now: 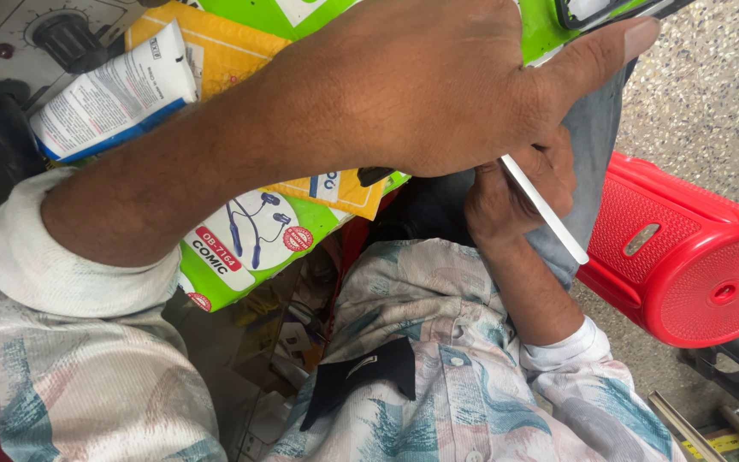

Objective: The person uses a blue heat gun to warm the edges of a smartphone back cover, then uses a metal prying tool to separate and remove the cover. The person then handles the detached back cover and the exposed phone chassis.

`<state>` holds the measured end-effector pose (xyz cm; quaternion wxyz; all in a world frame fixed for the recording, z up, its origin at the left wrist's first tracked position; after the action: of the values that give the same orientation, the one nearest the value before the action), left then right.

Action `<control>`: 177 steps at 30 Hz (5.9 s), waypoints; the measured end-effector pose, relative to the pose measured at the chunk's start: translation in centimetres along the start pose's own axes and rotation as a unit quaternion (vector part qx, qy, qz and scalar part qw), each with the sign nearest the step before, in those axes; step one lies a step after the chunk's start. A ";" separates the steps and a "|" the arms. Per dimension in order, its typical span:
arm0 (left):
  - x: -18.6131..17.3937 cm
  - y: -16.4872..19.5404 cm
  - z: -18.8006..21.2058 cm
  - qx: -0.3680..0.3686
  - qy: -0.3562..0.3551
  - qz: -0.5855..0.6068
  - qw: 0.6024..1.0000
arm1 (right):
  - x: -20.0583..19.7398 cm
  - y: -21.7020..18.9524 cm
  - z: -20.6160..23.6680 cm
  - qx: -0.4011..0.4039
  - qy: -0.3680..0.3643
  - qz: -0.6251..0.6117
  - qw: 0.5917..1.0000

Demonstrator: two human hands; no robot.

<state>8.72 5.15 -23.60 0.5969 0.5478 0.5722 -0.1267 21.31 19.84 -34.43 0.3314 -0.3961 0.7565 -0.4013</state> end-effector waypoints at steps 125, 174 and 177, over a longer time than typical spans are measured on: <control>0.3 0.0 1.0 0.054 0.021 -0.064 0.996 | 0.9 -1.4 1.2 0.005 -0.032 -0.036 0.999; -0.1 0.0 1.1 0.035 0.015 -0.032 0.999 | 1.2 -1.4 1.7 0.003 -0.033 -0.041 0.999; -0.5 0.4 0.9 0.029 -0.001 -0.038 0.999 | 0.9 -1.5 1.9 0.018 -0.025 -0.034 0.999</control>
<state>9.33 4.31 -23.21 0.5762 0.5425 0.5881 -0.1667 22.91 17.84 -34.13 0.3437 -0.4255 0.7269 -0.4152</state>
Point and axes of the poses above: each hand's wrist, its own z-axis away from the middle knuckle, its own x-axis out of the palm, y = z × x, the point moved 1 cm from there along -z, towards the middle knuckle, and after that the axes turned 5 degrees about y, right-handed, at the moved point
